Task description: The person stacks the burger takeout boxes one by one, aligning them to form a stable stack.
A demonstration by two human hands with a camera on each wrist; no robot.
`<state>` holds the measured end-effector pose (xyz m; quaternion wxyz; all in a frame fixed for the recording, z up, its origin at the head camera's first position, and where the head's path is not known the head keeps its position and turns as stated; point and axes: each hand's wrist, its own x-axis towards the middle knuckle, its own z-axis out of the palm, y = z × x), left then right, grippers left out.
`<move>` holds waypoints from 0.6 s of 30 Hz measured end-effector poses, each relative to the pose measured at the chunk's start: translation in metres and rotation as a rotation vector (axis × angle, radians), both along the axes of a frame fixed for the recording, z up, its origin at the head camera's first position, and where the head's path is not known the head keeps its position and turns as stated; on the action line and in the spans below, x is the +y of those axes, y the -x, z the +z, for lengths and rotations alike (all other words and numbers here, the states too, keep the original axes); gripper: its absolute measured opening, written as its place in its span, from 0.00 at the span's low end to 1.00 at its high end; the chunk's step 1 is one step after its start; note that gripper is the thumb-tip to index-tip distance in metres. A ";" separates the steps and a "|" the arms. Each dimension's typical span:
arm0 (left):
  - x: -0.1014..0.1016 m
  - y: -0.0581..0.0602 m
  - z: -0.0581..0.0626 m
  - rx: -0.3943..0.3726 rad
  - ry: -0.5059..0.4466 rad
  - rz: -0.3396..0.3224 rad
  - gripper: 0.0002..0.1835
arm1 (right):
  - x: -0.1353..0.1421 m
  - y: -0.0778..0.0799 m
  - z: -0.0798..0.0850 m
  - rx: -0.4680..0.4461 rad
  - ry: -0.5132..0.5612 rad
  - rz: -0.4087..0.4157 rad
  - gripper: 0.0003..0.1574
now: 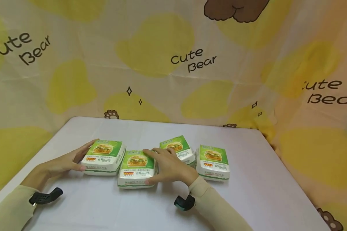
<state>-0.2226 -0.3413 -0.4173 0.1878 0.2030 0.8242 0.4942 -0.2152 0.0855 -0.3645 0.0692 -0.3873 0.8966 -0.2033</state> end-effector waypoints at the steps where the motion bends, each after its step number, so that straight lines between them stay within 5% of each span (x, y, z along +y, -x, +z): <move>1: 0.000 -0.001 0.000 0.002 -0.002 -0.001 0.58 | 0.000 0.002 0.000 -0.023 0.028 0.004 0.64; 6: 0.001 -0.002 0.002 -0.001 -0.003 -0.005 0.58 | 0.007 0.010 0.000 -0.160 0.207 -0.016 0.62; 11: 0.003 0.002 0.003 -0.002 -0.006 -0.003 0.57 | 0.009 0.013 0.006 -0.193 0.354 -0.052 0.57; 18: 0.000 0.001 0.003 -0.016 -0.007 -0.014 0.57 | -0.004 0.012 0.015 -0.185 0.387 -0.109 0.56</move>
